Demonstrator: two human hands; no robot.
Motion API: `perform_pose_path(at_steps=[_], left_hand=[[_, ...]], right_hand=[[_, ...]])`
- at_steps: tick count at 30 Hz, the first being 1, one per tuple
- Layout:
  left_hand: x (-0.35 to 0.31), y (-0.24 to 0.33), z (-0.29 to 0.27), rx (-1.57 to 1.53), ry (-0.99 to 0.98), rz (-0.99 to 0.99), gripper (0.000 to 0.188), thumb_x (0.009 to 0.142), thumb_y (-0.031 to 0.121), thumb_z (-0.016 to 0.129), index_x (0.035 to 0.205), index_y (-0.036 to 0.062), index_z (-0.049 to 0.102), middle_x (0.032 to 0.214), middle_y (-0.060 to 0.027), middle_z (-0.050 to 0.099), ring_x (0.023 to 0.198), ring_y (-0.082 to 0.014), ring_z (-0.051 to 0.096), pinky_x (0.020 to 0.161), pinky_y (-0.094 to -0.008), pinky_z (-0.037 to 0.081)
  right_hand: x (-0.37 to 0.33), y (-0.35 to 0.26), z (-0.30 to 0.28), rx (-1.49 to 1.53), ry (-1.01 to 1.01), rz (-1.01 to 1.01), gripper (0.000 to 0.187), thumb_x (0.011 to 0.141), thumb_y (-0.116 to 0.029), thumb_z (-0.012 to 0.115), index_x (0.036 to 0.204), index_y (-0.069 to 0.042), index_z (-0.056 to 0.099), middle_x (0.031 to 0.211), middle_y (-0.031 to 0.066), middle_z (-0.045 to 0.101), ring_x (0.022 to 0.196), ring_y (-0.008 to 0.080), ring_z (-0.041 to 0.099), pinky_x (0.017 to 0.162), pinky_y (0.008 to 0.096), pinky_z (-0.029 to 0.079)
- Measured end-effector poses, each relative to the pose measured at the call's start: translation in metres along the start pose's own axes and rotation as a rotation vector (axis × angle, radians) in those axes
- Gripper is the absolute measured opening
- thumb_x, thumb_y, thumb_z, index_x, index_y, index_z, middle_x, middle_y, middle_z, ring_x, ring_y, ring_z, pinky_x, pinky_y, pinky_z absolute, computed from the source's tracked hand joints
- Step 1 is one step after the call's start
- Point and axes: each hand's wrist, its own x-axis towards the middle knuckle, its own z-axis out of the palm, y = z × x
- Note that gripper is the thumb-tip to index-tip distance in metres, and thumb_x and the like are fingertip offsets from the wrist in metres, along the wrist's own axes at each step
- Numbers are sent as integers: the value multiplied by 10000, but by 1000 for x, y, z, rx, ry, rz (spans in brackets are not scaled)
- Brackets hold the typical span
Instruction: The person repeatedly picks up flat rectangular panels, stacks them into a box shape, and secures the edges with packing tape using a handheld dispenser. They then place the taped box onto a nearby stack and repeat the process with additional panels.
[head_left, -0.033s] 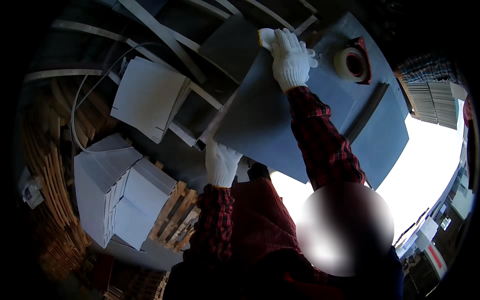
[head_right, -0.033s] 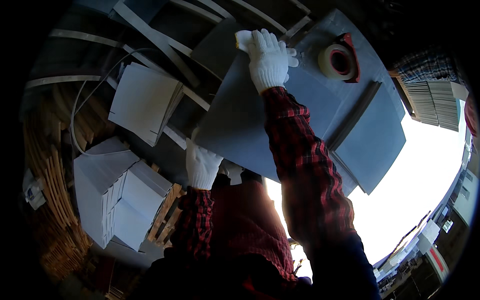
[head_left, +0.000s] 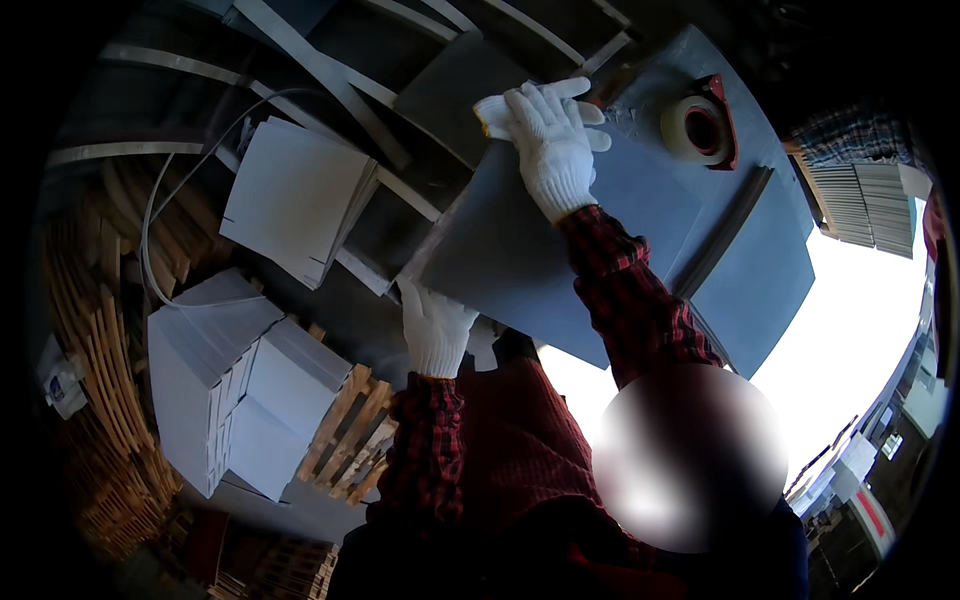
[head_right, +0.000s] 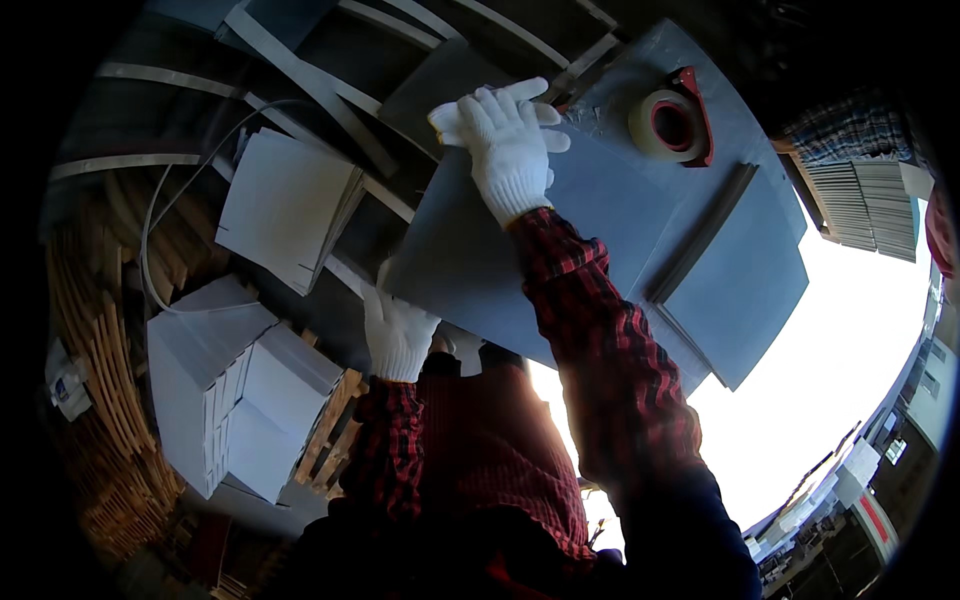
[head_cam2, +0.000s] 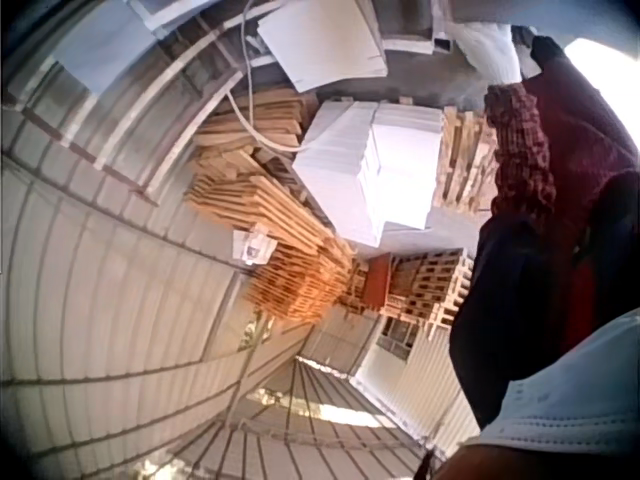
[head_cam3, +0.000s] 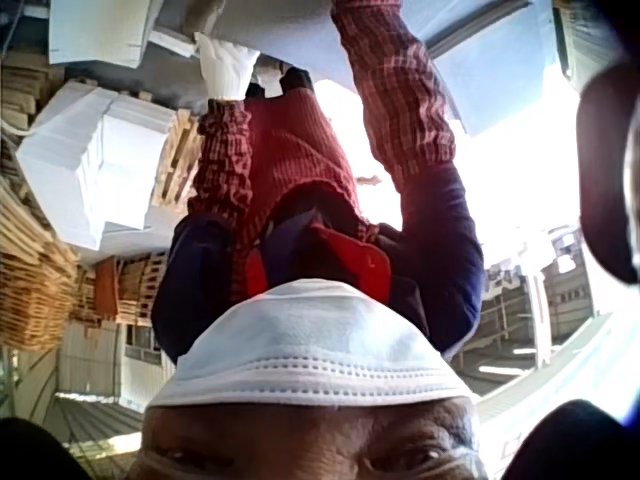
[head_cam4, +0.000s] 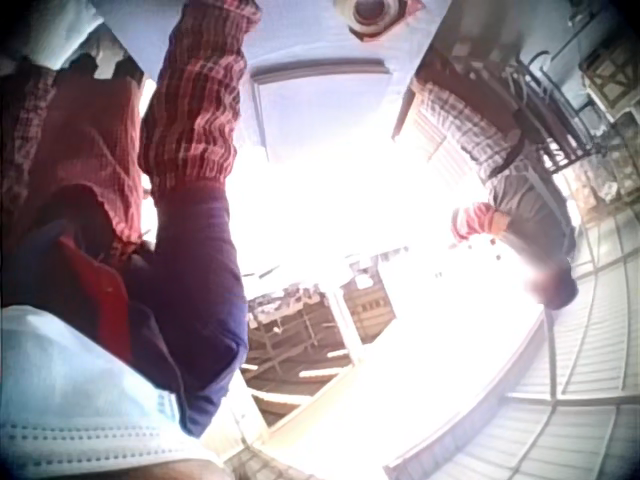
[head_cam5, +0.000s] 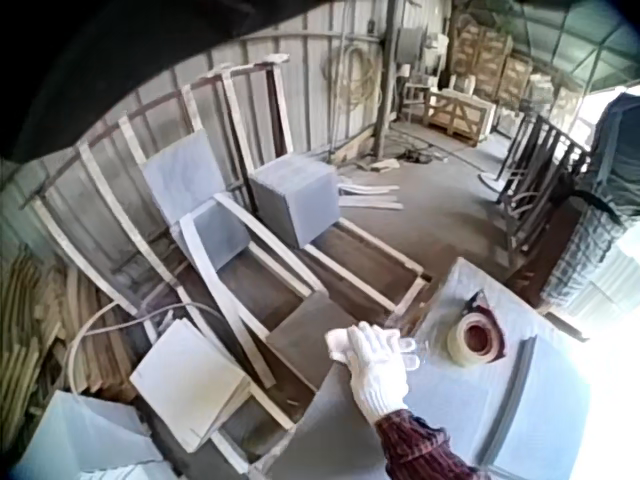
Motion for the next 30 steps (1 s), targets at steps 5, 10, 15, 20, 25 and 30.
perform_pose_path(at_steps=[5, 10, 15, 20, 25, 30], left_hand=[[5, -1, -27, -299, -252, -64, 802, 981, 678, 362, 1494, 61, 362, 1447, -159, 464, 1363, -326, 426, 1111, -493, 390], [-9, -6, 9, 38, -3, 26, 687, 1025, 572, 388, 1475, 53, 381, 1419, -160, 494, 1315, -303, 484, 1075, -456, 438], [-1, -11, -6, 289, 104, 50, 526, 1056, 388, 465, 1458, 57, 381, 1450, -158, 456, 1331, -318, 464, 1086, -491, 433], [-3, -6, 2, 399, 126, 31, 558, 1058, 374, 467, 1494, 56, 323, 1497, -168, 407, 1375, -334, 421, 1118, -503, 406], [-3, -6, 1, 420, 133, -6, 593, 1058, 394, 458, 1512, 53, 287, 1523, -185, 364, 1397, -345, 392, 1147, -502, 379], [0, 0, -9, 567, 182, 1, 656, 1037, 431, 497, 1511, 30, 285, 1515, -218, 362, 1391, -383, 399, 1142, -510, 381]], right_hand=[[-123, -119, 37, 1245, 296, -125, 433, 903, -334, 565, 1307, -185, 611, 1387, 64, 574, 1372, 261, 423, 1171, 471, 263], [-165, -76, -11, 427, -469, -296, 474, 820, -161, 611, 1293, -142, 584, 1378, 87, 547, 1334, 287, 459, 1117, 435, 336], [-55, 7, -47, 280, -184, -63, 536, 769, 14, 637, 1296, -42, 552, 1333, 157, 568, 1269, 334, 518, 1055, 426, 415], [-70, 69, -88, 9, 4, 99, 461, 795, -17, 631, 1249, -51, 560, 1279, 156, 586, 1219, 348, 529, 1020, 425, 418], [-127, 93, -112, -112, 64, 346, 380, 933, -83, 590, 1310, -44, 564, 1349, 203, 574, 1280, 415, 506, 1072, 485, 405], [-155, 26, -106, -248, 153, 456, 365, 868, -50, 609, 1228, -47, 550, 1262, 163, 573, 1180, 384, 530, 986, 468, 420]])
